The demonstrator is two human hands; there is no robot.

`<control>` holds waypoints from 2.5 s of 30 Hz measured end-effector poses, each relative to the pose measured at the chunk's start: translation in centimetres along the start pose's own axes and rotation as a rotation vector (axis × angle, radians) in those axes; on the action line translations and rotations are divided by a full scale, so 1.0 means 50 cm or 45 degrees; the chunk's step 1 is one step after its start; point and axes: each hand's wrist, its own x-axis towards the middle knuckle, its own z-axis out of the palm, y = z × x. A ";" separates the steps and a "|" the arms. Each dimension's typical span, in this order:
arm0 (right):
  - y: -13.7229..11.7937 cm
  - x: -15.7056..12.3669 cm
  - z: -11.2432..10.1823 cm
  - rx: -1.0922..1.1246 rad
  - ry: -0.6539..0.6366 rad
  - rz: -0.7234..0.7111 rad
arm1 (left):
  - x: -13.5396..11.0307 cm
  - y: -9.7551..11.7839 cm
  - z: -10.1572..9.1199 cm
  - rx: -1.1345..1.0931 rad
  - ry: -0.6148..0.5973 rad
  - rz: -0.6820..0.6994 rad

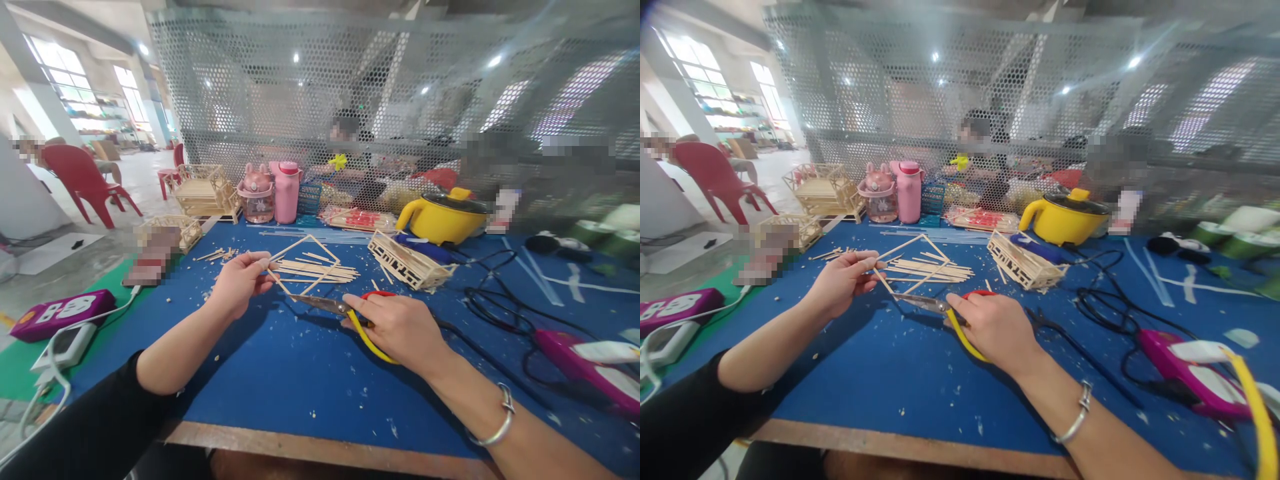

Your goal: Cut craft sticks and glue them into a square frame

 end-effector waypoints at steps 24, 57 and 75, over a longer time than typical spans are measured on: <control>-0.010 0.012 0.008 0.227 0.349 0.210 | -0.009 0.005 0.003 -0.376 -0.084 -0.021; 0.056 0.015 -0.002 0.097 0.516 0.620 | -0.029 -0.008 0.010 0.017 -0.038 0.460; 0.076 0.011 -0.010 0.297 0.675 0.862 | -0.027 0.002 0.001 0.116 -0.163 0.356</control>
